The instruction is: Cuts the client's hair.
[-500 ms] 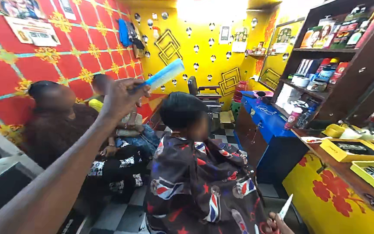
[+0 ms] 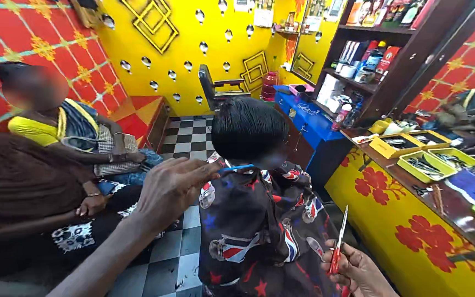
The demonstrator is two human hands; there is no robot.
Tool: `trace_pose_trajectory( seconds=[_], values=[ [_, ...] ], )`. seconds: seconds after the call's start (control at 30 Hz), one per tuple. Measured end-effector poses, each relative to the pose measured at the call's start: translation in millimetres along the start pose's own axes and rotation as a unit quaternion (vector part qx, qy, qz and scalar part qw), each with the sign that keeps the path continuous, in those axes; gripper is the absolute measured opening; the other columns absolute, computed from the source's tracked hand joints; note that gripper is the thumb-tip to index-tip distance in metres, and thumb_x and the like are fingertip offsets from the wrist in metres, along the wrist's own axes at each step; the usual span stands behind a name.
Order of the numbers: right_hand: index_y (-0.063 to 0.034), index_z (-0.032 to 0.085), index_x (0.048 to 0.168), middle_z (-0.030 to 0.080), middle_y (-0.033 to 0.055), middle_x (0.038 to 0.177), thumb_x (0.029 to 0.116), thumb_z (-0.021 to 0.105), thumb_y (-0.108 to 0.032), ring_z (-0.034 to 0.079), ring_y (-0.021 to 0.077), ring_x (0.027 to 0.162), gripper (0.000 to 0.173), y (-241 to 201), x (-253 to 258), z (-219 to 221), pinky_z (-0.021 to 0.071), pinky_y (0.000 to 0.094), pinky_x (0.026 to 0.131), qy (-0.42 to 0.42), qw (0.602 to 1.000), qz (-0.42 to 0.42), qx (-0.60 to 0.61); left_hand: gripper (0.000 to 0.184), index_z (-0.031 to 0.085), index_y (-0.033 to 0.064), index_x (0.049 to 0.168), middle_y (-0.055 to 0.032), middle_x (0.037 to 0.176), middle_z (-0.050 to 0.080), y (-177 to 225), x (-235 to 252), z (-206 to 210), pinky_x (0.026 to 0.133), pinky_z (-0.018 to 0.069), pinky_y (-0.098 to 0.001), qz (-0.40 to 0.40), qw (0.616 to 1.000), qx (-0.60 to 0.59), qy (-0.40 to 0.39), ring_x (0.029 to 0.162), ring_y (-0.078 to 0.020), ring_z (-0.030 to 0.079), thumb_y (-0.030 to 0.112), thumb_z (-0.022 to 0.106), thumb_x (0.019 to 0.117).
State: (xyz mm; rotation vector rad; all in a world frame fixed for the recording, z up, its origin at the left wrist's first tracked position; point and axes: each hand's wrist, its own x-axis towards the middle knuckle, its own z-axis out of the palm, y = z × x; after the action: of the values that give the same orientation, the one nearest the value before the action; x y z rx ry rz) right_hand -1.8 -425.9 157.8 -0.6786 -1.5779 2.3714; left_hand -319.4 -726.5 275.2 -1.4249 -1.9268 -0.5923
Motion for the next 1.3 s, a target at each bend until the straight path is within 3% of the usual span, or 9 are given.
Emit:
trace_pose_trajectory(
  seconds=[0.13,0.3,0.4,0.53,0.63,0.9,1.03,1.17,1.3],
  values=[
    [-0.0029,0.064,0.120,0.076,0.0138,0.103,0.0760,0.091,-0.018,0.077,0.0274,0.091,0.054,-31.3,30.2,2.2,0.0655,0.0395,0.081,-0.057,0.990,-0.082,-0.096,0.031,0.077,0.0244,0.119,0.0063,0.113,0.072,8.2,-7.7,13.4,0.085,0.0520,-0.0386,-0.090,0.994,-0.066,-0.003,0.100,-0.0123,0.066,0.042,0.063,0.0976],
    [-0.0052,0.067,0.114,0.076,0.0102,0.102,0.0835,0.074,0.003,0.076,0.0226,0.087,0.032,-96.0,82.0,9.7,0.0654,0.0349,0.077,-0.066,0.923,-0.232,-0.301,0.034,0.076,0.0253,0.121,0.0106,0.119,0.070,10.9,-0.6,13.7,0.092,0.0549,-0.0350,-0.139,0.988,-0.071,0.009,0.108,-0.0073,0.065,0.043,0.070,0.0919],
    [-0.0144,0.066,0.115,0.072,-0.0042,0.103,0.0850,0.074,-0.015,0.070,0.0104,0.089,0.031,-124.2,113.7,15.8,0.0621,0.0311,0.077,0.002,0.779,-0.366,-0.510,0.030,0.077,0.0244,0.120,0.0078,0.118,0.071,12.3,4.0,15.5,0.091,0.0540,-0.0339,-0.097,0.994,-0.020,0.049,0.106,-0.0090,0.065,0.038,0.069,0.0946],
    [-0.0107,0.071,0.108,0.072,0.0042,0.093,0.0838,0.066,0.000,0.070,0.0243,0.083,0.027,-149.7,137.5,32.9,0.0557,0.0496,0.079,0.069,0.542,-0.494,-0.676,0.026,0.079,0.0215,0.117,0.0027,0.116,0.072,14.7,4.3,18.8,0.087,0.0539,-0.0327,-0.078,0.993,0.018,0.086,0.102,-0.0118,0.067,0.034,0.069,0.0960],
    [-0.0086,0.069,0.101,0.070,0.0073,0.091,0.0847,0.072,0.003,0.069,0.0264,0.081,0.021,-156.9,149.0,47.9,0.0544,0.0482,0.084,0.082,0.457,-0.524,-0.714,0.026,0.078,0.0217,0.119,0.0009,0.115,0.073,12.2,7.3,18.2,0.082,0.0524,-0.0342,-0.052,0.993,0.055,0.096,0.097,-0.0139,0.066,0.033,0.068,0.0975],
    [-0.0089,0.072,0.107,0.072,0.0088,0.103,0.0839,0.073,0.009,0.071,0.0278,0.097,0.029,-163.2,163.8,73.2,0.0515,0.0502,0.101,0.118,0.376,-0.526,-0.753,0.026,0.076,0.0199,0.121,-0.0038,0.113,0.073,4.1,20.5,16.8,0.077,0.0493,-0.0360,0.002,0.988,0.083,0.128,0.092,-0.0184,0.066,0.030,0.065,0.1003],
    [-0.0028,0.070,0.099,0.072,0.0143,0.093,0.0833,0.070,0.014,0.072,0.0323,0.087,0.023,-163.6,170.1,83.2,0.0545,0.0515,0.093,0.097,0.372,-0.558,-0.736,0.024,0.076,0.0207,0.120,-0.0018,0.115,0.072,-0.2,20.2,17.7,0.079,0.0497,-0.0358,0.008,0.987,0.094,0.132,0.093,-0.0165,0.065,0.029,0.067,0.0994],
    [-0.0051,0.071,0.112,0.069,0.0151,0.111,0.0838,0.075,0.004,0.067,0.0351,0.106,0.029,-165.0,167.9,92.0,0.0472,0.0555,0.103,0.117,0.347,-0.528,-0.767,0.023,0.076,0.0192,0.120,-0.0030,0.115,0.072,1.1,22.4,19.1,0.079,0.0480,-0.0359,0.025,0.984,0.093,0.147,0.094,-0.0169,0.066,0.025,0.069,0.0987],
    [-0.0071,0.070,0.115,0.068,0.0132,0.112,0.0842,0.076,0.002,0.066,0.0332,0.105,0.033,-164.6,164.4,103.4,0.0480,0.0523,0.100,0.128,0.320,-0.517,-0.783,0.022,0.075,0.0181,0.119,-0.0033,0.115,0.072,3.5,22.3,20.7,0.081,0.0471,-0.0372,0.038,0.981,0.103,0.158,0.095,-0.0174,0.066,0.023,0.069,0.0984]
  ],
)
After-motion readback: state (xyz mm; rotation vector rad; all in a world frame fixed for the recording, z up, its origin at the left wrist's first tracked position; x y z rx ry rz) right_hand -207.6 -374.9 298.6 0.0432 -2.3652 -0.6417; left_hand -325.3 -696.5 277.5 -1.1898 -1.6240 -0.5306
